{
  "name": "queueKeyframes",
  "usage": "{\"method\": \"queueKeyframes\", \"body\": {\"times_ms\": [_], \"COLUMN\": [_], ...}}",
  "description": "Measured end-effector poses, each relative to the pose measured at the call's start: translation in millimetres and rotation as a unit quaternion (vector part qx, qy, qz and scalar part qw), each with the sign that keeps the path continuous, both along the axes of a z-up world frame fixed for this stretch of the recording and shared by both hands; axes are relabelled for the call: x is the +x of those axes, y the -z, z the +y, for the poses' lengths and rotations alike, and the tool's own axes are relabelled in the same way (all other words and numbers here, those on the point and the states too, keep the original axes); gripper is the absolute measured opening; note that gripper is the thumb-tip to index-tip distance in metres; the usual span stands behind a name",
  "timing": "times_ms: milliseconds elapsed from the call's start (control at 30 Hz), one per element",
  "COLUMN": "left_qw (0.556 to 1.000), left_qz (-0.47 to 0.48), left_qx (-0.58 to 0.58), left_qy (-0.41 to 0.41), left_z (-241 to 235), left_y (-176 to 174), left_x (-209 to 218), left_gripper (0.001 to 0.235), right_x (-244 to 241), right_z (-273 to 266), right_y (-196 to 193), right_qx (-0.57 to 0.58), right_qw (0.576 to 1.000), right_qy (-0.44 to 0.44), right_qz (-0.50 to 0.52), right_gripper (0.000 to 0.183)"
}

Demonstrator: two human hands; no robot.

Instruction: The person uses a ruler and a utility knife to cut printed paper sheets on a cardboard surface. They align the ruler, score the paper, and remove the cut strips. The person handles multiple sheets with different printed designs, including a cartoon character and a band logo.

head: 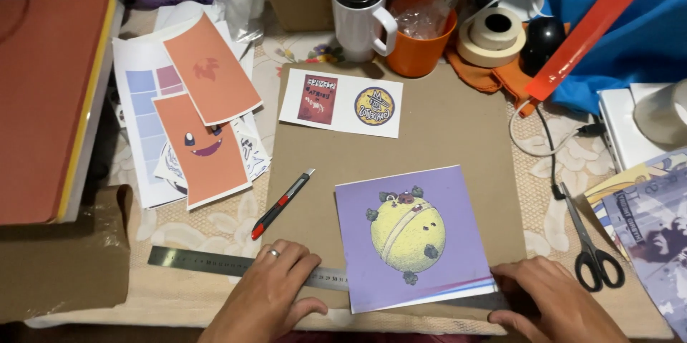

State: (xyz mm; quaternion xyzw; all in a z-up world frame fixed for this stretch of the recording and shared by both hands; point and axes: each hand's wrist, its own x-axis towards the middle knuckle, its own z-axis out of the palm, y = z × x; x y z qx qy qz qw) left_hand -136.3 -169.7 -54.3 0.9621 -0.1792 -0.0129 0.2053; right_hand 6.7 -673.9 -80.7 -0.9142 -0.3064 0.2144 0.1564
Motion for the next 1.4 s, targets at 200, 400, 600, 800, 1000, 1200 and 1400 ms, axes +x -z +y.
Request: {"method": "queueKeyframes", "body": {"times_ms": [200, 400, 600, 800, 1000, 1200, 1400], "left_qw": [0.997, 0.998, 0.978, 0.955, 0.97, 0.978, 0.991], "left_qz": [0.041, 0.066, 0.198, 0.242, 0.122, 0.056, -0.048], "left_qx": [-0.065, -0.023, -0.029, -0.161, -0.192, -0.179, -0.032], "left_qy": [-0.013, -0.003, 0.068, 0.052, 0.087, -0.093, -0.118], "left_z": [-7.3, -16.3, 0.8, 45.8, 84.7, 34.8, 0.2], "left_y": [-8.0, -25.2, -27.5, -111.9, -130.1, -73.5, -11.0], "left_x": [-8.7, -17.9, -36.7, -43.5, -48.6, -29.8, -8.2], "left_gripper": [0.041, 0.024, 0.019, 0.037, 0.03, 0.043, 0.044], "right_x": [0.5, 2.0, 25.8, 29.6, 25.1, 11.6, 4.8], "right_z": [11.2, 17.5, 9.2, 26.5, 10.0, -7.5, 24.4], "right_y": [3.7, 16.4, -0.8, -31.7, -17.3, -7.7, -50.2], "right_qx": [-0.142, 0.081, 0.038, 0.117, 0.026, 0.03, 0.055], "right_qw": [0.985, 0.982, 0.986, 0.951, 0.954, 0.952, 0.976], "right_qy": [0.075, -0.096, -0.044, 0.029, -0.013, 0.0, 0.027], "right_qz": [0.055, -0.138, -0.154, -0.285, -0.297, -0.305, -0.209], "right_gripper": [0.109, 0.053, 0.054, 0.049, 0.057, 0.066, 0.06]}}
